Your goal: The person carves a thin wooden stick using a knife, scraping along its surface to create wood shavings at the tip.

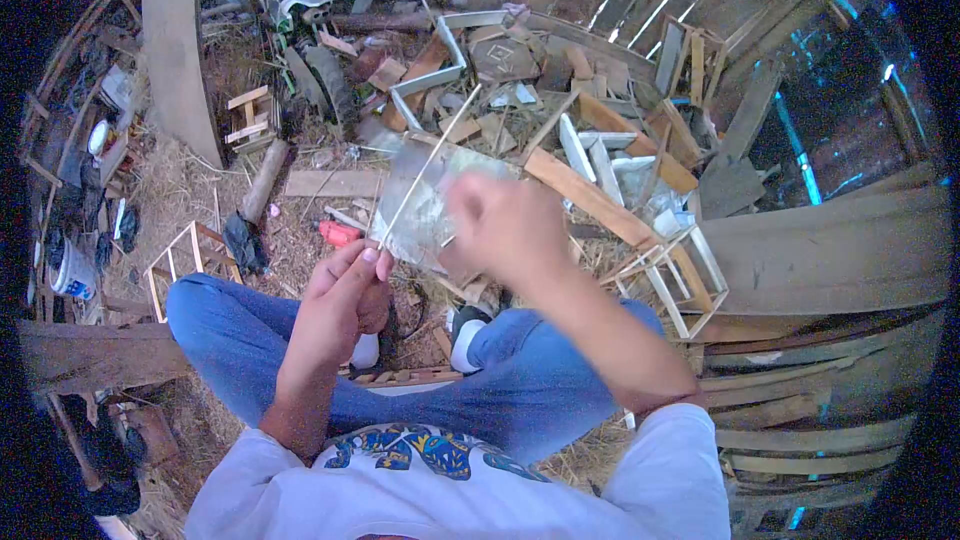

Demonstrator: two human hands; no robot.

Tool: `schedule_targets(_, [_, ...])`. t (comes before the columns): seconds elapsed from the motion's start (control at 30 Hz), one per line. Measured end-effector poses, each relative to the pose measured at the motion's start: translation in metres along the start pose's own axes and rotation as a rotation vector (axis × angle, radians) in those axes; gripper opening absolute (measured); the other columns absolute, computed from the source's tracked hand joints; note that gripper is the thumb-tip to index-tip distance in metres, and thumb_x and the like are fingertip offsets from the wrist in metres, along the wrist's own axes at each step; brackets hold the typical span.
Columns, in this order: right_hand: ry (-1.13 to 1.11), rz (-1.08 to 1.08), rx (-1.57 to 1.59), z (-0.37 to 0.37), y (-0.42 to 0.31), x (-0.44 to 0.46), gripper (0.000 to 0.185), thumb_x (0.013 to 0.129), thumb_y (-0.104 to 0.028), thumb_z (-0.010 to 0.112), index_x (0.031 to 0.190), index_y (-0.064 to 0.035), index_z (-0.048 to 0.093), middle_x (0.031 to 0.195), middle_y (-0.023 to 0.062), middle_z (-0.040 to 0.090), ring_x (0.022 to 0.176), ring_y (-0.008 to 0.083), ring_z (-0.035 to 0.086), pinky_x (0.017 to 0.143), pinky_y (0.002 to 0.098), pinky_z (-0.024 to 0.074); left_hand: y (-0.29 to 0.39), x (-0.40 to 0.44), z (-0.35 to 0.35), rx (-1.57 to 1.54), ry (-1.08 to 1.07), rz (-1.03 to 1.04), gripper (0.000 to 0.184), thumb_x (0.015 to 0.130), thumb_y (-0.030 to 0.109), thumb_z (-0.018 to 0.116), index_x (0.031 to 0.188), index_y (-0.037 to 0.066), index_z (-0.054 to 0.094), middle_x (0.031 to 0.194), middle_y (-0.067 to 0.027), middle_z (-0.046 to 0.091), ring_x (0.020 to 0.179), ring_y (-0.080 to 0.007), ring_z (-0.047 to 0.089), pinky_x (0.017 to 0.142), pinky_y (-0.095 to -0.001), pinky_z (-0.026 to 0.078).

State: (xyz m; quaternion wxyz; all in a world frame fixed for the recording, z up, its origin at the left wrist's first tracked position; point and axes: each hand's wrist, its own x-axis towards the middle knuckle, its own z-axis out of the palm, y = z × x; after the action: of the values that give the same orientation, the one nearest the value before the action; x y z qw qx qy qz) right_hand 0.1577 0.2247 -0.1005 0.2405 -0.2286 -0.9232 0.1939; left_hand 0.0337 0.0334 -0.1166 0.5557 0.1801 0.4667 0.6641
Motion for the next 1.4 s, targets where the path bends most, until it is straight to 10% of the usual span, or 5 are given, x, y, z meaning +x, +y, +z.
schedule_targets(1.4, [-0.008,0.095,0.093,-0.004,0.002,-0.004,0.035,0.101,-0.033,0.064,0.076,-0.0080,0.062,0.060,0.0173,0.059,0.056,0.0411,0.061,0.050,0.0486,0.0444,0.003,-0.003,0.000,0.168,0.023,0.091,0.018,0.112,0.017,0.046,0.102,0.006,0.056,0.070,0.0083,0.042,0.055,-0.0002,0.034,0.049,-0.0207,0.026])
